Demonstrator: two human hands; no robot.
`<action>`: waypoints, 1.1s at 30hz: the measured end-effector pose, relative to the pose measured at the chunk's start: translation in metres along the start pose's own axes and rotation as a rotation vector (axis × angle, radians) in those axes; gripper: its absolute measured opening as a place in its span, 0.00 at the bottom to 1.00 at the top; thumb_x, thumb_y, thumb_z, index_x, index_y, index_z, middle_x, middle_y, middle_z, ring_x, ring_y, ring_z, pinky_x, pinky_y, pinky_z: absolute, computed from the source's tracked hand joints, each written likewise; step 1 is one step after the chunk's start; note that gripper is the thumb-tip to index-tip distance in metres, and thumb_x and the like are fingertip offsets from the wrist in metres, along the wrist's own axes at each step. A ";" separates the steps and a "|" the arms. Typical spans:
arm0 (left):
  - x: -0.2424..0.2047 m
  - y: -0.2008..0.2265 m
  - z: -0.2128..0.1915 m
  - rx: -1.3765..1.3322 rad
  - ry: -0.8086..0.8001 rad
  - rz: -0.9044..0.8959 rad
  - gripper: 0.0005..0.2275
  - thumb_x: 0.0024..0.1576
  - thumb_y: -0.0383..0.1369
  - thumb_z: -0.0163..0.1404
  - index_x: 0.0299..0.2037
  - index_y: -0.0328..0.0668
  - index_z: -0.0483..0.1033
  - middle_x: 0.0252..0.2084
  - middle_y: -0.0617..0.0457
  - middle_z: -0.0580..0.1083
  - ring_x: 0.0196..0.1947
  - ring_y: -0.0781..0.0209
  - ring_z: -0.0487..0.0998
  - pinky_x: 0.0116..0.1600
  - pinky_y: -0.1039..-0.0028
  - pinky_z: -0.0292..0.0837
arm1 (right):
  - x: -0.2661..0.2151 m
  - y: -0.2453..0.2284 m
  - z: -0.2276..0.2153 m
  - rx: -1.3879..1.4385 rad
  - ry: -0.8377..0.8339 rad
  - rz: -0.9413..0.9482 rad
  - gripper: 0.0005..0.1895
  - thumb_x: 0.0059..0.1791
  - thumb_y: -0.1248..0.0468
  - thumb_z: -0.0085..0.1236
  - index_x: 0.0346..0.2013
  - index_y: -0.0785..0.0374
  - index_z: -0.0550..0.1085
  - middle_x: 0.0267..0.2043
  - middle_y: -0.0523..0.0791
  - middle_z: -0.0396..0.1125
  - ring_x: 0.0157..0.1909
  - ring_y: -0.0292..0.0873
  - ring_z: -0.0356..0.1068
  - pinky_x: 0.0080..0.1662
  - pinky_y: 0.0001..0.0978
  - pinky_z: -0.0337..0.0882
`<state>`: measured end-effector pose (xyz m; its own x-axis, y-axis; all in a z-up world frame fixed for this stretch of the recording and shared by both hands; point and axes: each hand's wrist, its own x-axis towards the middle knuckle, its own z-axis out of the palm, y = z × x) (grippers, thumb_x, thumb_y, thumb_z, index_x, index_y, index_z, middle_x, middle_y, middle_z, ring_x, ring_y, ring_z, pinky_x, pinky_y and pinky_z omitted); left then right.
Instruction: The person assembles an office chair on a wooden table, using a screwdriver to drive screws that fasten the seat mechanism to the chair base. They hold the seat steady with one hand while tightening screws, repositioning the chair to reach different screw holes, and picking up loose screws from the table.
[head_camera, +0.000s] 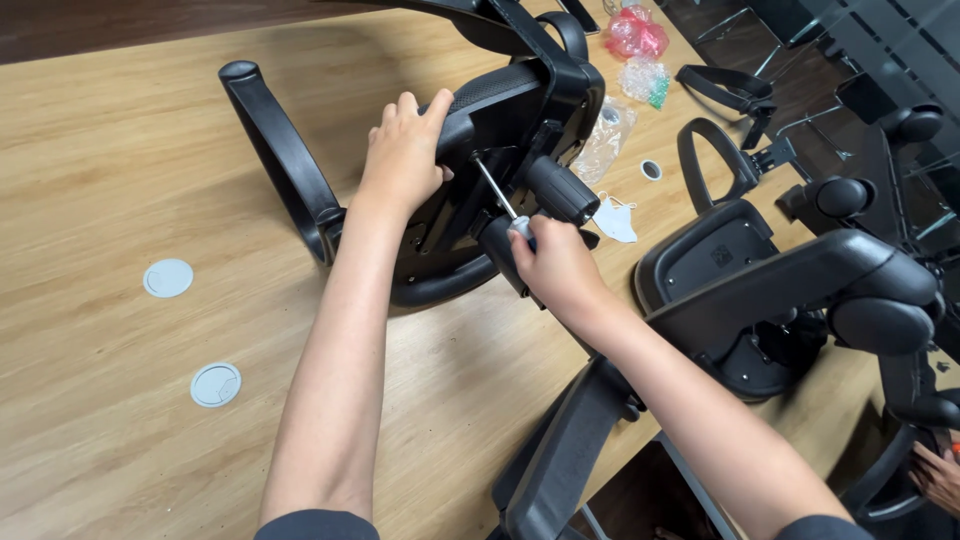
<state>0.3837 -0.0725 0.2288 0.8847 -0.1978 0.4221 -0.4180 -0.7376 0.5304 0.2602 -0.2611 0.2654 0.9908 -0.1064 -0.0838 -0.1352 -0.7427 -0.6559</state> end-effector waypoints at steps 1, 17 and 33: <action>0.001 0.002 0.000 -0.005 0.004 0.002 0.40 0.39 0.27 0.70 0.64 0.51 0.63 0.52 0.42 0.68 0.55 0.42 0.69 0.55 0.50 0.70 | 0.005 0.015 0.004 -0.005 0.004 -0.001 0.18 0.53 0.57 0.54 0.27 0.70 0.71 0.17 0.52 0.67 0.15 0.43 0.68 0.20 0.36 0.68; -0.023 -0.020 0.001 -0.260 0.121 -0.056 0.43 0.41 0.31 0.71 0.67 0.55 0.59 0.54 0.44 0.69 0.59 0.41 0.69 0.60 0.54 0.69 | 0.004 0.024 0.001 0.133 0.094 -0.174 0.13 0.48 0.60 0.63 0.31 0.71 0.76 0.19 0.44 0.67 0.16 0.34 0.65 0.21 0.28 0.64; -0.054 -0.047 -0.016 -0.781 0.248 -0.339 0.17 0.61 0.42 0.51 0.54 0.38 0.74 0.52 0.44 0.78 0.52 0.52 0.80 0.57 0.65 0.74 | -0.025 0.052 0.027 0.201 0.159 -0.155 0.14 0.52 0.58 0.58 0.34 0.68 0.74 0.17 0.43 0.66 0.17 0.34 0.66 0.22 0.26 0.65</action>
<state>0.3526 -0.0172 0.1927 0.9543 0.1640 0.2498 -0.2428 -0.0617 0.9681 0.2284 -0.2791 0.2127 0.9838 -0.1157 0.1369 0.0375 -0.6142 -0.7883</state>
